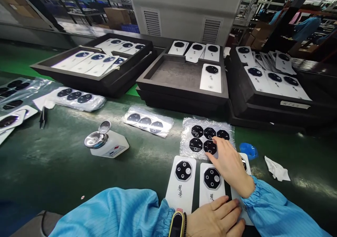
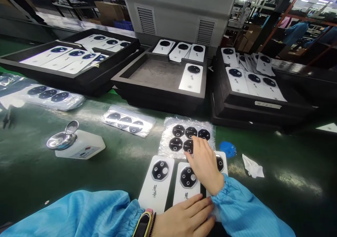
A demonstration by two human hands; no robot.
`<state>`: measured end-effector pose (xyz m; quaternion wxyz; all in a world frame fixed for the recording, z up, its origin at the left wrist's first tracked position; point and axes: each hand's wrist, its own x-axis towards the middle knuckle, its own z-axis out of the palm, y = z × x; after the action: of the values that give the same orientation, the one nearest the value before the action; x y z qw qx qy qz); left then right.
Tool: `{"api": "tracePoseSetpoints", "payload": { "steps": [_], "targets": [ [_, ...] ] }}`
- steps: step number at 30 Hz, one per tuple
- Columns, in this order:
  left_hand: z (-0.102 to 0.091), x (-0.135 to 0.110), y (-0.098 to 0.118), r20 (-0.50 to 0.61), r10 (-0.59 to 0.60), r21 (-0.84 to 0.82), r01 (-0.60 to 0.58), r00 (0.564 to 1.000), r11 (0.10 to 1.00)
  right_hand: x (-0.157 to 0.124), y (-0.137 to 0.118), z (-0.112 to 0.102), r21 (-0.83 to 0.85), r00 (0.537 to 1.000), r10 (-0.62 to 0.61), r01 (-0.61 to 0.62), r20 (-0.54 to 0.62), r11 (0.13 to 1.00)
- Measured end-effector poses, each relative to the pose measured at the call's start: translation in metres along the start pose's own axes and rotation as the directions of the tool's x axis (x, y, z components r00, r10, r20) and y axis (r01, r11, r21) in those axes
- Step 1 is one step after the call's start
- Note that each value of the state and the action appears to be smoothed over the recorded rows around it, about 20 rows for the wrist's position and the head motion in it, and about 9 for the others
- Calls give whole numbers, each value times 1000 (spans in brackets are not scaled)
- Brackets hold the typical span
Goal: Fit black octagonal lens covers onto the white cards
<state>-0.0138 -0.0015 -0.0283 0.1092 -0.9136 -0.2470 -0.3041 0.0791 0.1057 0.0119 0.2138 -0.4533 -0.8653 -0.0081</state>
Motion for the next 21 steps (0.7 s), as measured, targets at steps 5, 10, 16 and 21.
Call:
{"api": "tracePoseSetpoints", "payload": {
  "steps": [5, 10, 16, 21],
  "targets": [
    [-2, 0, 0, -25, -26, 6, 26, 999, 1000, 5, 1, 1, 68, 990, 85, -93, 108, 993],
    [1, 2, -1, -135, -47, -21, 45, 990, 999, 12, 2, -3, 98, 975, 130, -149, 179, 984],
    [-3, 0, -3, -2, -11, -46, 11, 1000, 999, 21, 6, -9, 137, 947, 158, -202, 278, 970],
    [-9, -2, -7, 49, -3, -119, 8, 999, 993, 23, 11, -14, 185, 929, 124, -198, 350, 962]
  ]
}}
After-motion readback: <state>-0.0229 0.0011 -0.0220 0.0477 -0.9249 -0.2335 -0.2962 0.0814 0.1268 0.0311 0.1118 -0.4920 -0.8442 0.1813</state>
